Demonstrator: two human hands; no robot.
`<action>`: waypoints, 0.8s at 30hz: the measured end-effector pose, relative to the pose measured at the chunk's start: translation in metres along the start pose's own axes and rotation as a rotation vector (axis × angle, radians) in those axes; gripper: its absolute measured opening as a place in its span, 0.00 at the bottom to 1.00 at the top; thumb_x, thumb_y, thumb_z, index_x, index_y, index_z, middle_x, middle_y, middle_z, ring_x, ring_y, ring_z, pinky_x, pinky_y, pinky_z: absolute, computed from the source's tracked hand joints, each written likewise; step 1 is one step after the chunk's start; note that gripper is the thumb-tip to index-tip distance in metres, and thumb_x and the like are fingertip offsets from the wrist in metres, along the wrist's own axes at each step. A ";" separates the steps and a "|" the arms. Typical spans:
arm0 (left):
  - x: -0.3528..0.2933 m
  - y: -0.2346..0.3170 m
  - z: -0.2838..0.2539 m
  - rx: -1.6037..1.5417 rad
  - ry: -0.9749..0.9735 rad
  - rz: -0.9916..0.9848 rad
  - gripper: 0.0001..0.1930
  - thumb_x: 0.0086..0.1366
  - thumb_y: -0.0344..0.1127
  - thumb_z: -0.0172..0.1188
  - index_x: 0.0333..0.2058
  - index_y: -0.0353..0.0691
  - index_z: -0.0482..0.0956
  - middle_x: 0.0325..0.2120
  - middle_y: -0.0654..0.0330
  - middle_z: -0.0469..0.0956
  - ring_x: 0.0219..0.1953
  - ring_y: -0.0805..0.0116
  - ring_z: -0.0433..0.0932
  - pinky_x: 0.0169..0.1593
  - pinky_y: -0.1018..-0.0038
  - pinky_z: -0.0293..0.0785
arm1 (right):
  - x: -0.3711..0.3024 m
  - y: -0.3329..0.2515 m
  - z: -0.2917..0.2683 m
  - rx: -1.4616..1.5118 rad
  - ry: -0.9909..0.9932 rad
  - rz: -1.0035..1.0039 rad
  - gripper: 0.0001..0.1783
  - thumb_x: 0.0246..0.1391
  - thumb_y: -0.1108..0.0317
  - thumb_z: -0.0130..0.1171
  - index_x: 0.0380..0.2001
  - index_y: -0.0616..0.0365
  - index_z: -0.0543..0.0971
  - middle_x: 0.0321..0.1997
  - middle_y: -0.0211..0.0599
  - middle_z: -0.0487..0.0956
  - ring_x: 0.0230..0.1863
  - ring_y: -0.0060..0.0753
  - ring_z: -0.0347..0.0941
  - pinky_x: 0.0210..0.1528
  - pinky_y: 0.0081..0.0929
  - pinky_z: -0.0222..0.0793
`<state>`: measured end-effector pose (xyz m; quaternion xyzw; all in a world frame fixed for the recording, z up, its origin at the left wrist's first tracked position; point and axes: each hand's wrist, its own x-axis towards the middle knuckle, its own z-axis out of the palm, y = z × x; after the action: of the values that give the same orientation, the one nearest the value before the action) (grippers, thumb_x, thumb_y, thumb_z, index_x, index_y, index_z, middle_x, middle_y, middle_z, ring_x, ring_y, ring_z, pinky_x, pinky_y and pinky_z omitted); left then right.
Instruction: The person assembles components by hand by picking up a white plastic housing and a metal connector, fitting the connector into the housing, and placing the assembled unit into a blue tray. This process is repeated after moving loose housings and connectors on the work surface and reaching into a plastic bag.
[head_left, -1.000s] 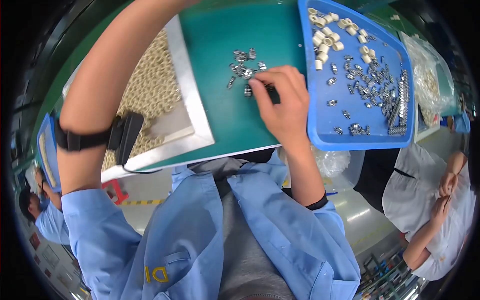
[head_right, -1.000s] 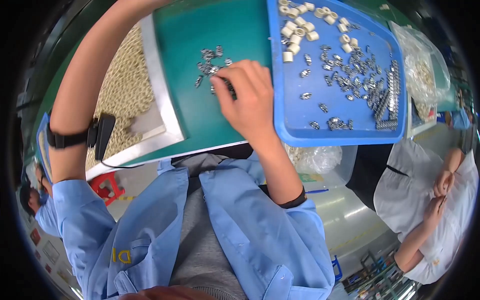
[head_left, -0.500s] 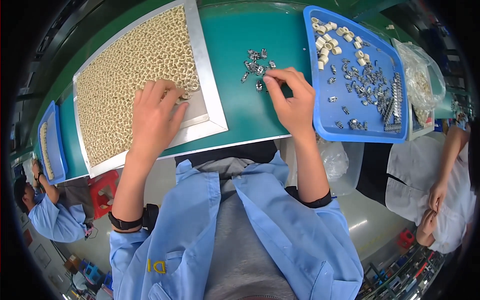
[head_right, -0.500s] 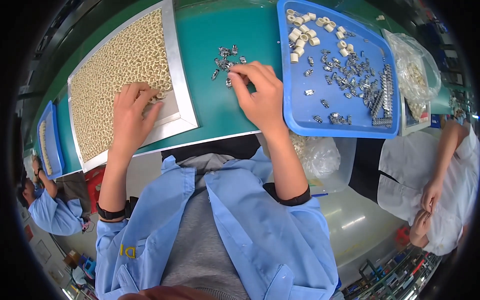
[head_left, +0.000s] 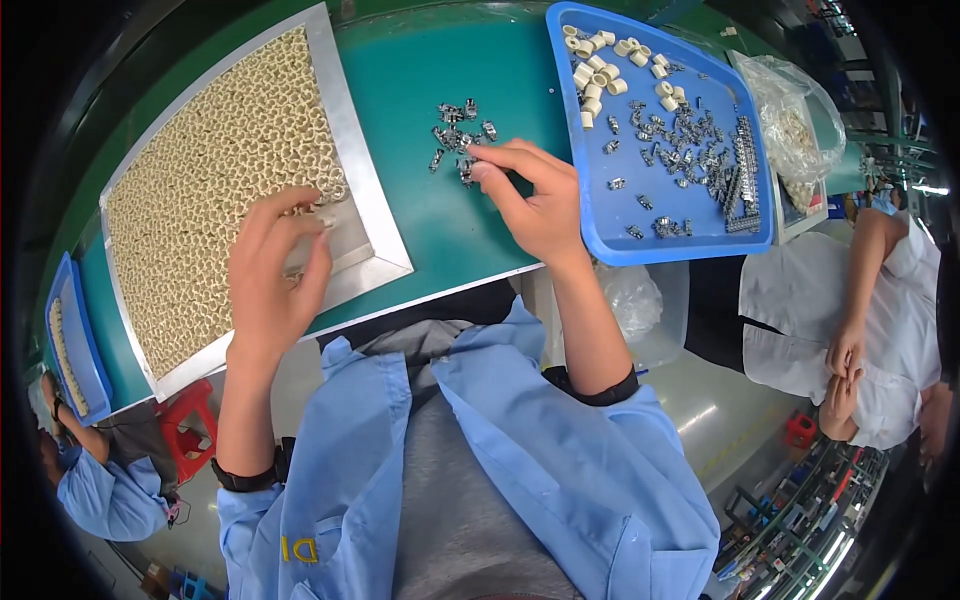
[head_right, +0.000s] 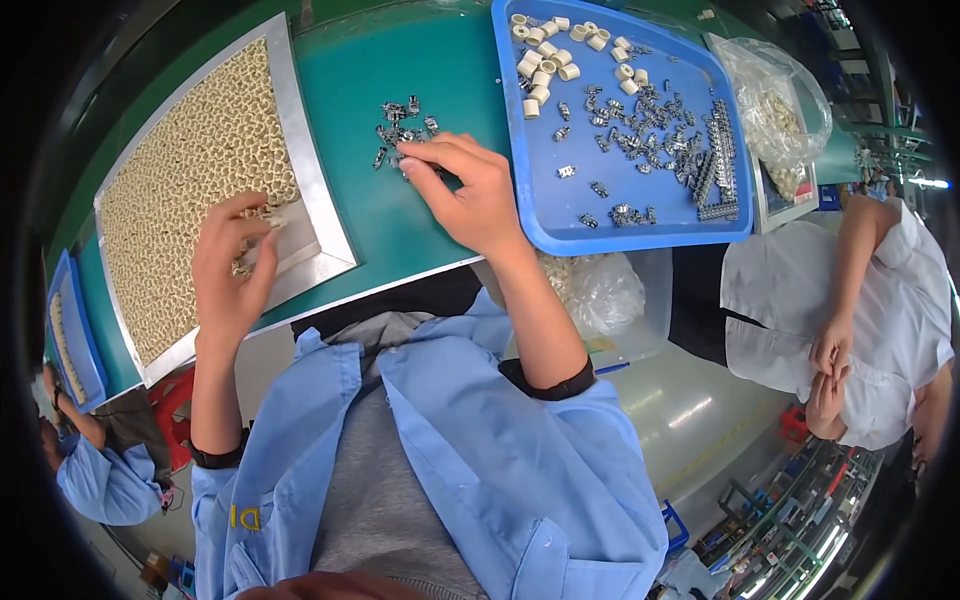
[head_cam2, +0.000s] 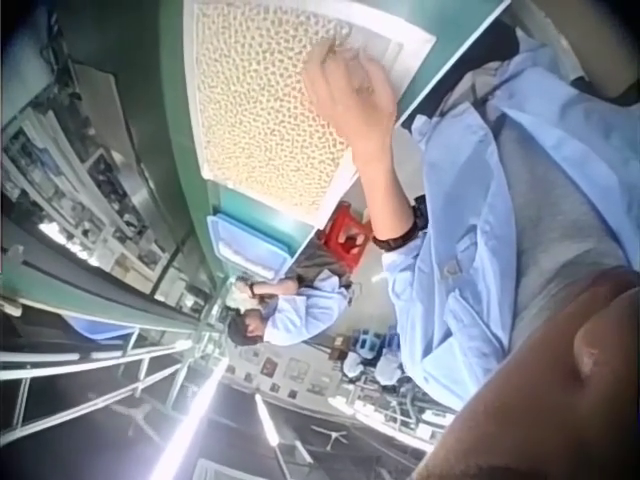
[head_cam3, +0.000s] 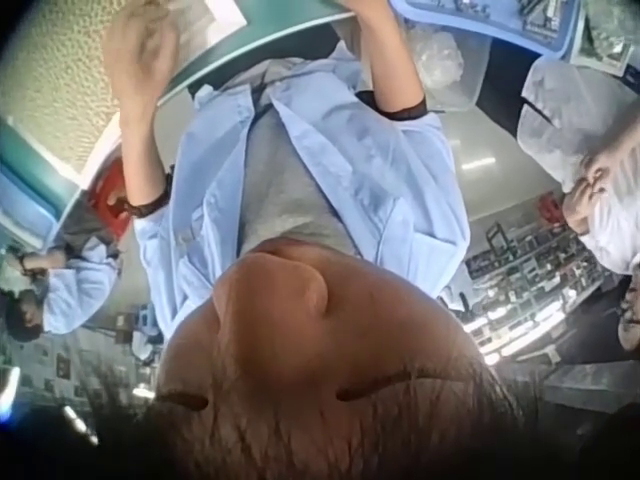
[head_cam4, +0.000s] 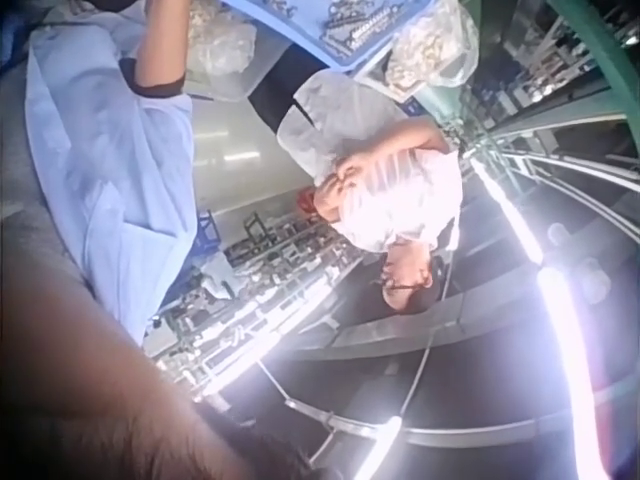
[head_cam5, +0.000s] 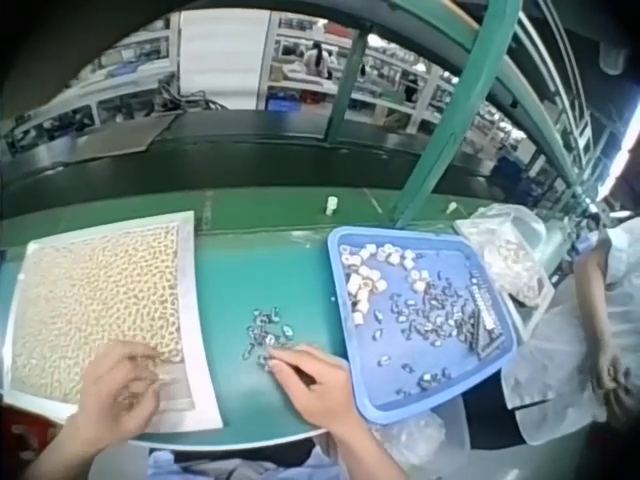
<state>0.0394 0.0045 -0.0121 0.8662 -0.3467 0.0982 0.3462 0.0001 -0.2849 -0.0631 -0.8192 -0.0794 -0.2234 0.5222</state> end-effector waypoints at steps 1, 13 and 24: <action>-0.005 0.001 0.000 -0.003 0.002 -0.001 0.07 0.59 0.21 0.64 0.35 0.36 0.78 0.45 0.55 0.80 0.46 0.59 0.80 0.50 0.64 0.73 | 0.000 0.000 0.001 -0.003 -0.003 0.000 0.10 0.57 0.80 0.64 0.43 0.65 0.86 0.33 0.42 0.84 0.31 0.25 0.78 0.34 0.22 0.72; -0.021 0.025 0.018 -1.032 0.199 -0.102 0.14 0.65 0.14 0.57 0.47 0.31 0.70 0.46 0.40 0.79 0.46 0.59 0.81 0.53 0.64 0.79 | 0.019 -0.061 0.011 0.180 -0.081 -0.368 0.12 0.52 0.82 0.66 0.42 0.70 0.85 0.35 0.47 0.86 0.32 0.34 0.81 0.34 0.25 0.75; -0.011 0.024 0.002 -1.242 0.099 -0.088 0.17 0.64 0.18 0.60 0.52 0.24 0.77 0.46 0.43 0.78 0.49 0.56 0.79 0.55 0.64 0.75 | 0.046 -0.101 0.016 0.103 -0.231 -0.549 0.13 0.49 0.73 0.72 0.38 0.68 0.84 0.36 0.51 0.86 0.31 0.38 0.85 0.28 0.28 0.82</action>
<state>0.0155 -0.0038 -0.0056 0.5113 -0.2866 -0.0959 0.8045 0.0083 -0.2309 0.0349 -0.7597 -0.3679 -0.2571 0.4706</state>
